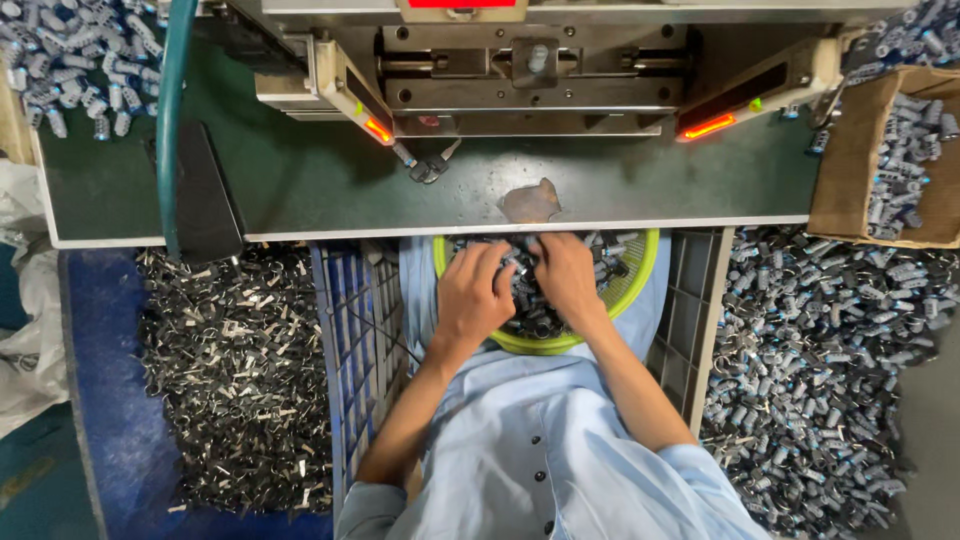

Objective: The person repeatedly picks small metal keychain components from a green basket and inserts them into a machine slot. The machine processes each item and ejects it onto the table. The person continues this cycle throughout the clip.

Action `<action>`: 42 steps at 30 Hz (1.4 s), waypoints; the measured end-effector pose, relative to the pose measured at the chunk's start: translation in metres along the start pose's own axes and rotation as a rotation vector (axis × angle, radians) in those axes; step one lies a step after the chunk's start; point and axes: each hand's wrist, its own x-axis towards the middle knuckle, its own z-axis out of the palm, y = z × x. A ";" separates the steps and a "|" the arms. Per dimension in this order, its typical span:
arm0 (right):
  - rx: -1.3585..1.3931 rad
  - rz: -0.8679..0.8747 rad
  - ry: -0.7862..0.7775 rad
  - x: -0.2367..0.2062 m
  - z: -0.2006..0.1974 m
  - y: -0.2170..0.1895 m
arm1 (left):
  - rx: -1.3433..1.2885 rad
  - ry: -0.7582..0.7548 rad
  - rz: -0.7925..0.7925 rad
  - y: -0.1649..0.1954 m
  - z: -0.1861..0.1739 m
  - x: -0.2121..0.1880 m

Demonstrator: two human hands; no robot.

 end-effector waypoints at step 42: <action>0.044 -0.503 0.538 0.145 -0.075 -0.037 | -1.086 0.107 -0.596 -0.035 -0.005 -0.050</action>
